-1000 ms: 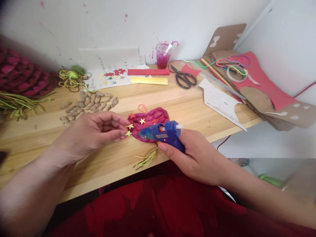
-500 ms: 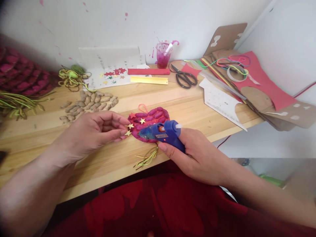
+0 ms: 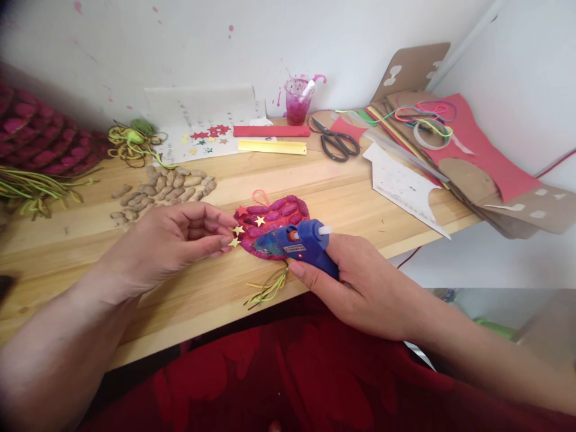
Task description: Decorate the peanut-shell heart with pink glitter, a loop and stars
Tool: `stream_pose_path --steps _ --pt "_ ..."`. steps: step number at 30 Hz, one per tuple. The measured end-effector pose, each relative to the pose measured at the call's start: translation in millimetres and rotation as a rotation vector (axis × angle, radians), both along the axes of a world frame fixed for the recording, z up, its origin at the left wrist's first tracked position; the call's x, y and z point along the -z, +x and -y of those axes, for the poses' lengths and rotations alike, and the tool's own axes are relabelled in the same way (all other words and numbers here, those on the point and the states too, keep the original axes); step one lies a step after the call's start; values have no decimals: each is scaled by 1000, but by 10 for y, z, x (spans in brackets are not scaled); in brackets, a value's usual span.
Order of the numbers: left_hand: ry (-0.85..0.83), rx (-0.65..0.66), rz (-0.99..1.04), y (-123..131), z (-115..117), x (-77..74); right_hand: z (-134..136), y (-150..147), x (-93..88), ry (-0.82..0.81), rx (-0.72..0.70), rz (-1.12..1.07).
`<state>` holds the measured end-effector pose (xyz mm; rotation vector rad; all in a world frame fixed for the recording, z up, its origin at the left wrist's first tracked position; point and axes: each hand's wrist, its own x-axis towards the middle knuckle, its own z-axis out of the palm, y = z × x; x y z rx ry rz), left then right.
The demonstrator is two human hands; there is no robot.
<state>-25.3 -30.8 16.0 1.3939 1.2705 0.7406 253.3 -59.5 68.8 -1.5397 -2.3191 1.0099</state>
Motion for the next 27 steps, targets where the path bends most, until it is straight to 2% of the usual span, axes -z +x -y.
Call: stream_pose_path --steps 5,9,12,16,18,24,27 --pt "-31 -37 37 37 11 -17 -24 42 -2 -100 39 -63" --pt "-59 -55 63 71 17 -43 -41 116 51 -328 90 -94" --pt "-70 -61 70 102 28 -63 -68 151 109 -462 179 -233" --pt "-91 -60 75 136 47 -79 -125 147 199 -532 402 -529" --pt "-87 -69 64 153 54 -83 -154 134 247 -573 460 -628" --pt "-105 -88 72 245 79 -85 -207 110 347 -569 499 -755" --pt "-45 -102 32 240 121 -99 -215 117 360 -571 488 -744"
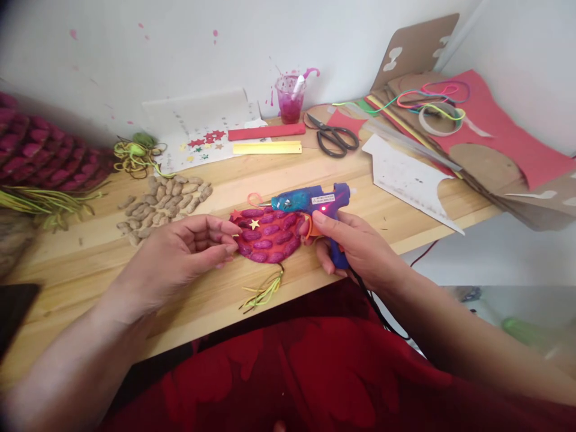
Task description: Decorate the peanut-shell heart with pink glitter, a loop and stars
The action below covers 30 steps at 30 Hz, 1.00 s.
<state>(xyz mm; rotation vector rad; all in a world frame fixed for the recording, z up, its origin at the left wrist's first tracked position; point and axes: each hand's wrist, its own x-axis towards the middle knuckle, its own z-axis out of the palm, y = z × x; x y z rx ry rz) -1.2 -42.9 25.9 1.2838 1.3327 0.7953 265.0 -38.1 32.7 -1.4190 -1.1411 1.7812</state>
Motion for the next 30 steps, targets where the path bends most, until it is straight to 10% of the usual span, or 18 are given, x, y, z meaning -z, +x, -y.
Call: stream_pose_path --steps 15,30 --pt "766 253 -821 -196 348 123 6 39 81 59 1 -17" --pt "506 174 -749 -174 157 91 -19 44 138 98 -26 -32"
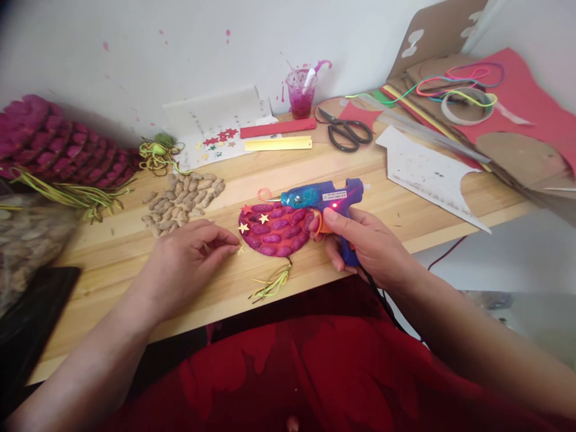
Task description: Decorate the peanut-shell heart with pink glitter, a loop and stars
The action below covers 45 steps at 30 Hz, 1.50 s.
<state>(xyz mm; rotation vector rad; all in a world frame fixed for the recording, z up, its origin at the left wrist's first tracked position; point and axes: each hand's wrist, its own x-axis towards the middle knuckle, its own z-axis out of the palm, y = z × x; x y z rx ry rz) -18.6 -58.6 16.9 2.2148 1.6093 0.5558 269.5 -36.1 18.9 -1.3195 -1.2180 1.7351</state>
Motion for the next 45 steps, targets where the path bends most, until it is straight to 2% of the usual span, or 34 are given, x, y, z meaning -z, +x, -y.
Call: stream_pose_path --steps 4,19,33,45 --pt "-17 26 2 13 3 -24 5 -7 -17 5 0 0" --pt "-74 -25 7 -42 14 -54 2 3 -23 -5 -5 -7" --pt "39 132 -44 -79 19 -43 18 -5 -36 13 1 19" --pt "-48 61 3 -65 7 -71 5 11 -17 13 -6 9"
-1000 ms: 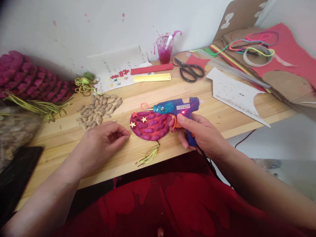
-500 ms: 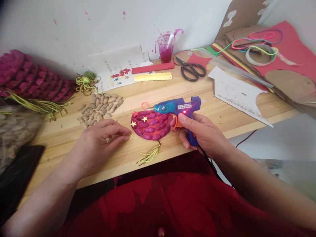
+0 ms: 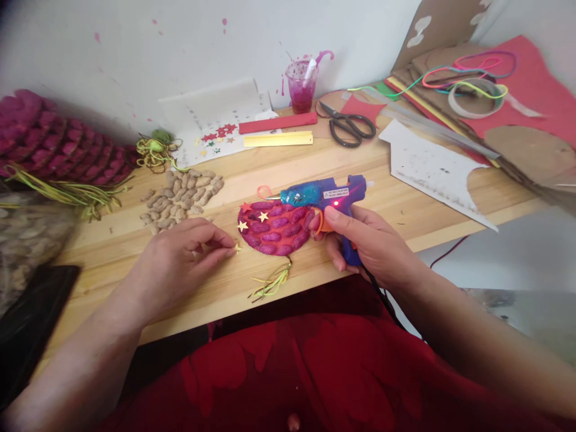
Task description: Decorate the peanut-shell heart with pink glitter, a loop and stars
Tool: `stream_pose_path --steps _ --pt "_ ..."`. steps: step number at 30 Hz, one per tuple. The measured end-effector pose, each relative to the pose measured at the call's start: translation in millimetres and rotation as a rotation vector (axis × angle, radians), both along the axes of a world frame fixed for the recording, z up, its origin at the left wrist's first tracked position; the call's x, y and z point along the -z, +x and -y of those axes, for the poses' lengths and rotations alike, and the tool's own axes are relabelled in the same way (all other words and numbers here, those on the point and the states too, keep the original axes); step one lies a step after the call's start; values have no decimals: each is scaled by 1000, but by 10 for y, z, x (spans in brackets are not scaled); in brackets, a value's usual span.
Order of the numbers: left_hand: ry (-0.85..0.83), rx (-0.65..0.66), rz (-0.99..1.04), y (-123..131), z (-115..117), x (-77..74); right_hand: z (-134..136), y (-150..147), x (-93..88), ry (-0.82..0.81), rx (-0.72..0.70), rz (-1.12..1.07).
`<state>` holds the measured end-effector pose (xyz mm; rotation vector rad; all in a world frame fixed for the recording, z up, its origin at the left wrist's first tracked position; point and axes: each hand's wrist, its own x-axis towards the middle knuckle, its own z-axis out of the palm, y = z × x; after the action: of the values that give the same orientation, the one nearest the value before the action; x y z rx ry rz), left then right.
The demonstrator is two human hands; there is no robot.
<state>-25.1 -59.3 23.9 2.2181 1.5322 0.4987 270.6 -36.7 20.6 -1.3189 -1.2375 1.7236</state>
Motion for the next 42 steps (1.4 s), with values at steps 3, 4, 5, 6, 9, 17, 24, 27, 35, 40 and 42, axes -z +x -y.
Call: stream_pose_path --steps 3,4,5,6,9,17,24,27,35,40,42 --pt "-20 -21 31 -1 5 6 13 2 -8 -4 -1 3" --pt "-24 -27 40 -5 8 7 17 2 -11 -7 1 4" --pt "-25 -33 49 -9 12 9 19 1 -14 -10 4 5" --pt "-27 -39 58 -15 15 10 19 1 -16 -12 6 6" --pt "-39 -60 81 -28 22 14 11 -1 -20 -9 1 5" --pt "-85 -96 119 -11 57 32 5 -3 -23 -5 -7 6" --pt "-172 -178 213 5 49 5 6 14 -11 -9 -14 0" --pt "-249 -211 307 15 43 -1 -2 1 -11 -10 -13 5" --pt "-384 -258 610 189 -22 48 2 15 2 3 -34 -17" --pt "-362 -266 632 306 -73 52 1 18 9 -3 -24 -17" --pt "-358 -271 608 320 -77 59 0 29 17 -6 -30 -20"
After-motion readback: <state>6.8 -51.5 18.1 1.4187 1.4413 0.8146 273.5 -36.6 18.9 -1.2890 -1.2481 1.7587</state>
